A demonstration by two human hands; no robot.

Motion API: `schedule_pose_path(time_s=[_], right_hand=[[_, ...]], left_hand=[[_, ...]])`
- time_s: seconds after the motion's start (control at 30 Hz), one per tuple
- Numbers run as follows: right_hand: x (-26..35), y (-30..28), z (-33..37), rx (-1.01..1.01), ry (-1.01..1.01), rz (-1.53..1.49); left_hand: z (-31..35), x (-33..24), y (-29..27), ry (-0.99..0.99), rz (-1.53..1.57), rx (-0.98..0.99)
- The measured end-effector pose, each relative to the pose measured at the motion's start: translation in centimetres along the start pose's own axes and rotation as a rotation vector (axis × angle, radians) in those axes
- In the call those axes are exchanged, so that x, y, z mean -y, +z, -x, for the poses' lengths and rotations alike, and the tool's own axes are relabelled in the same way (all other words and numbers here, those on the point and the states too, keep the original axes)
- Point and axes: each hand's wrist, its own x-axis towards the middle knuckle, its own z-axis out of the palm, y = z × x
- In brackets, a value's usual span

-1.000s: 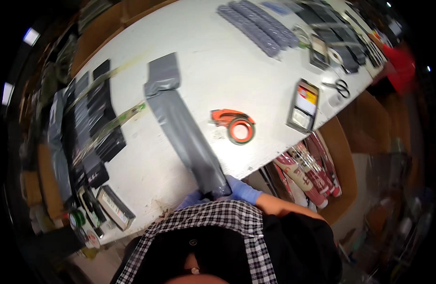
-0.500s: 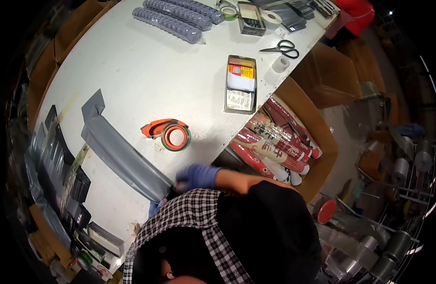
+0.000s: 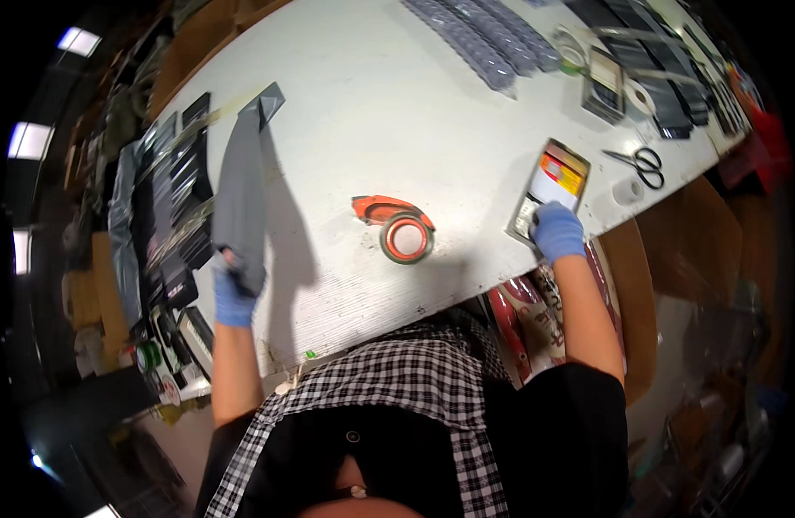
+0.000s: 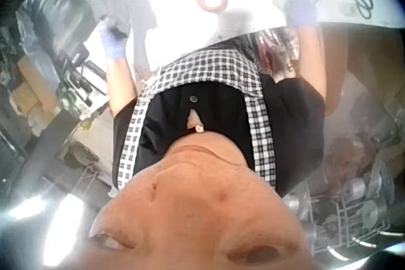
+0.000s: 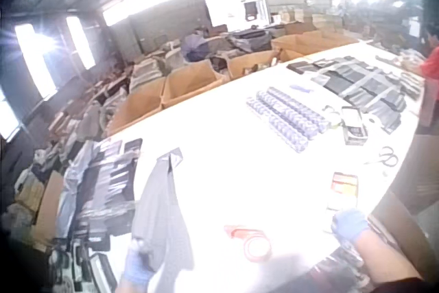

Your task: The person places bubble-wrapped items into gray poly mailers, folds the tops, applies shipping labels, and seals the packages with a handheld tape gun. The person repeats this process for several items on a cluttered workbench.

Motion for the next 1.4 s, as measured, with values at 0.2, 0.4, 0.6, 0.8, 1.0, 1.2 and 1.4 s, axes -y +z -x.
schedule_pose_path(time_s=[0.2, 0.4, 0.6, 0.8, 1.0, 1.2, 1.4], right_hand=[[-1.0, 1.4, 0.4, -0.086, 0.056, -0.024], [-1.8, 0.3, 0.8, -0.197, 0.154, -0.250], [-2.9, -0.3, 2.5, -0.521, 0.193, -0.338], [7.7, -1.6, 6.0, -0.666, -0.115, -0.833], [27.2, 1.9, 9.7, -0.503, -1.087, -0.713], [34.1, 6.3, 11.1, -0.538, -0.935, -0.761], [35.5, 6.7, 11.3, -0.736, -0.761, -0.630]], left_hand=[[1.7, -2.6, 5.6, 0.255, -0.632, -0.134], [4.4, 5.8, 1.7, 0.063, -0.678, -0.208], [6.0, 14.4, -3.1, -0.220, -0.993, -0.451], [7.7, 9.0, 5.0, 0.786, -1.736, -0.438], [7.3, 6.9, 3.2, 0.902, -1.781, -0.056], [6.6, 5.4, 4.1, 0.886, -1.740, 0.040], [6.6, 4.9, 4.1, 0.783, -1.709, 0.053]])
